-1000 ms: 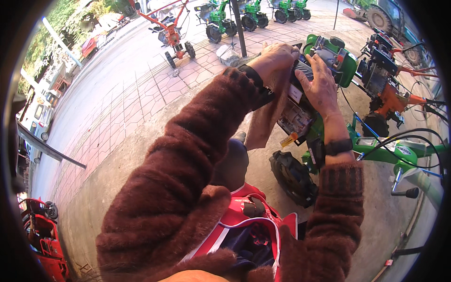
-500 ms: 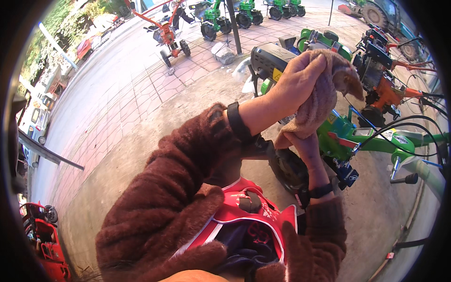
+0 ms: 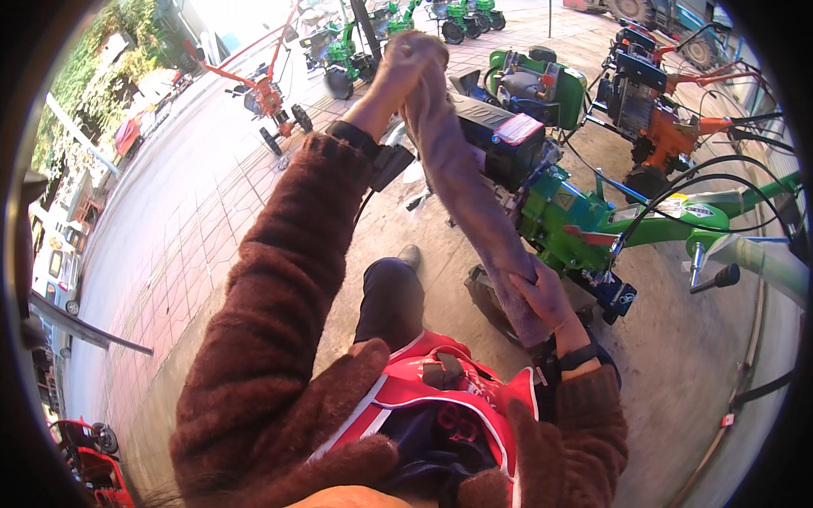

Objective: The person wipes the engine and frame of a green walk-behind mower with a cloth. They repeatedly rub and wipe different parts of the machine, including the engine cover, side panels, and handle area, using the cloth in both hands.

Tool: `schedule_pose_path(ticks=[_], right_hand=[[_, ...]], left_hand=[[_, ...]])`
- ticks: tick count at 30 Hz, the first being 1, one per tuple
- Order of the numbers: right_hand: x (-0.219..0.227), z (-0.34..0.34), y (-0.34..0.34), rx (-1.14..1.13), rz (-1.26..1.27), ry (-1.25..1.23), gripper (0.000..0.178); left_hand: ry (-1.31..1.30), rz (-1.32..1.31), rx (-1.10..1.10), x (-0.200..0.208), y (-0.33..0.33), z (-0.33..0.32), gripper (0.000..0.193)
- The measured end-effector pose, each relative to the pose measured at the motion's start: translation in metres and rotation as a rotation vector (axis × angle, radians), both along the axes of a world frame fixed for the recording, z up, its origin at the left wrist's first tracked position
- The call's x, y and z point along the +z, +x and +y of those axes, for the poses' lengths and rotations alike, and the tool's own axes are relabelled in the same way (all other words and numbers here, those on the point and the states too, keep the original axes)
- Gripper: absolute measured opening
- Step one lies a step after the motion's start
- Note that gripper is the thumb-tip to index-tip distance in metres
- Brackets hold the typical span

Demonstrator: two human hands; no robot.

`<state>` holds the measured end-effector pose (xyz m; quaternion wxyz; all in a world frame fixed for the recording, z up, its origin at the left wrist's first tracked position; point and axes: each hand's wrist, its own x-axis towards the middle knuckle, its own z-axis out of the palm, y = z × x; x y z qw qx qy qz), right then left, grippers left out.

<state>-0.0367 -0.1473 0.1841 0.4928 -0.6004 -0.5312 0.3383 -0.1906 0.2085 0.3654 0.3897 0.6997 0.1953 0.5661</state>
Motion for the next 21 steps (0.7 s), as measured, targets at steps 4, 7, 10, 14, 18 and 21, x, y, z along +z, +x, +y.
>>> schedule_pose_path(ticks=[4, 7, 10, 14, 18, 21], right_hand=[[0.042, 0.016, -0.02, 0.08, -0.155, 0.101, 0.026], [0.081, 0.044, -0.029, 0.071, -0.354, 0.335, 0.022], [0.116, 0.082, -0.023, -0.009, -0.805, 0.675, 0.022], [0.135, 0.123, -0.017, -0.091, -0.902, 0.81, 0.023], [0.143, 0.148, -0.009, 0.028, -0.867, 0.711, 0.024], [0.148, 0.164, -0.006, 0.017, -0.837, 0.629, 0.028]], left_hand=[[0.235, 0.629, -0.17, -0.031, 0.02, -0.026, 0.034], [0.422, 0.632, -0.238, -0.029, 0.03, -0.046, 0.037], [0.562, 0.665, -0.347, -0.03, 0.047, -0.061, 0.038], [1.008, 0.764, -0.248, -0.028, 0.062, -0.037, 0.026], [0.621, 0.575, -0.478, -0.028, 0.04, -0.002, 0.026], [0.82, 0.3, -0.606, -0.025, 0.007, 0.0, 0.048]])
